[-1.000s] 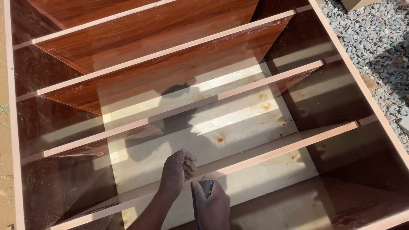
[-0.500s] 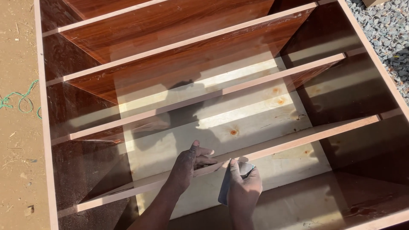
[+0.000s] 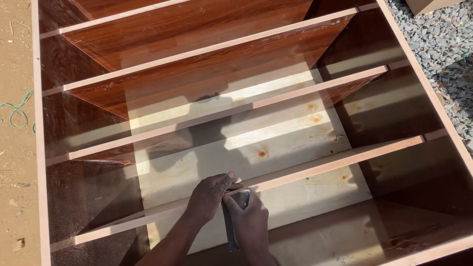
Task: The person sands the interior surfaces of a wooden drawer using a sanding block. They systematically smooth the bottom and side dividers of the drawer, which is placed on a gravel surface outdoors.
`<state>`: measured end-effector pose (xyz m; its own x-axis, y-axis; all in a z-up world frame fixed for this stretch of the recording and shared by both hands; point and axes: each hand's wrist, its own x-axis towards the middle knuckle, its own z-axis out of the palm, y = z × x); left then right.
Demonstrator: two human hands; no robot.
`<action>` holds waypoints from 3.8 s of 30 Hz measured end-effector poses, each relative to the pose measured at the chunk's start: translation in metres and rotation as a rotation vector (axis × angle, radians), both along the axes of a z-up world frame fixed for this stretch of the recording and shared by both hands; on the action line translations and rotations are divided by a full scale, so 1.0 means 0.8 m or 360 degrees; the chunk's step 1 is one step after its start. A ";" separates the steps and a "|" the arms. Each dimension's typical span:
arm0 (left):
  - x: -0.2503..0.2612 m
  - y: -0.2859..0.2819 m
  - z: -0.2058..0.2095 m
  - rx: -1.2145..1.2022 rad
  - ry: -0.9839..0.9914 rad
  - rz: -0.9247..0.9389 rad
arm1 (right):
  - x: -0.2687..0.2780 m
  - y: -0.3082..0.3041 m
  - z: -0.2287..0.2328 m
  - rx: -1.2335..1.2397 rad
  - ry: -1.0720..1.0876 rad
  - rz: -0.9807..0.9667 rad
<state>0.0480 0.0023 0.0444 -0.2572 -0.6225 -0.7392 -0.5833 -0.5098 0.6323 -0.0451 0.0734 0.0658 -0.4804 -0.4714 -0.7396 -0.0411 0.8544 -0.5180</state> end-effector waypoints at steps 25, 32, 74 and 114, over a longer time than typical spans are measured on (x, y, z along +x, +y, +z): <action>-0.241 -0.008 -0.051 -0.0635 -0.0398 -0.1600 | -0.299 0.020 -0.033 -0.0018 0.0334 -0.0072; -0.245 -0.006 0.003 -0.0042 -0.0276 -0.0198 | -0.296 0.024 -0.049 -0.0211 0.0437 -0.0321; -0.227 0.008 -0.023 -0.0407 -0.0309 -0.0167 | -0.317 0.030 -0.064 -0.0966 0.1076 0.1747; -0.234 -0.017 -0.054 -0.0485 -0.0374 -0.0546 | -0.364 0.073 -0.089 -0.1058 0.0903 0.1681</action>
<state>-0.1395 -0.0113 0.0013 -0.3331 -0.7274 -0.5999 -0.8290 -0.0773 0.5539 -0.3363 0.1319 -0.0053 0.1674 -0.9843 -0.0563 -0.8534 -0.1161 -0.5081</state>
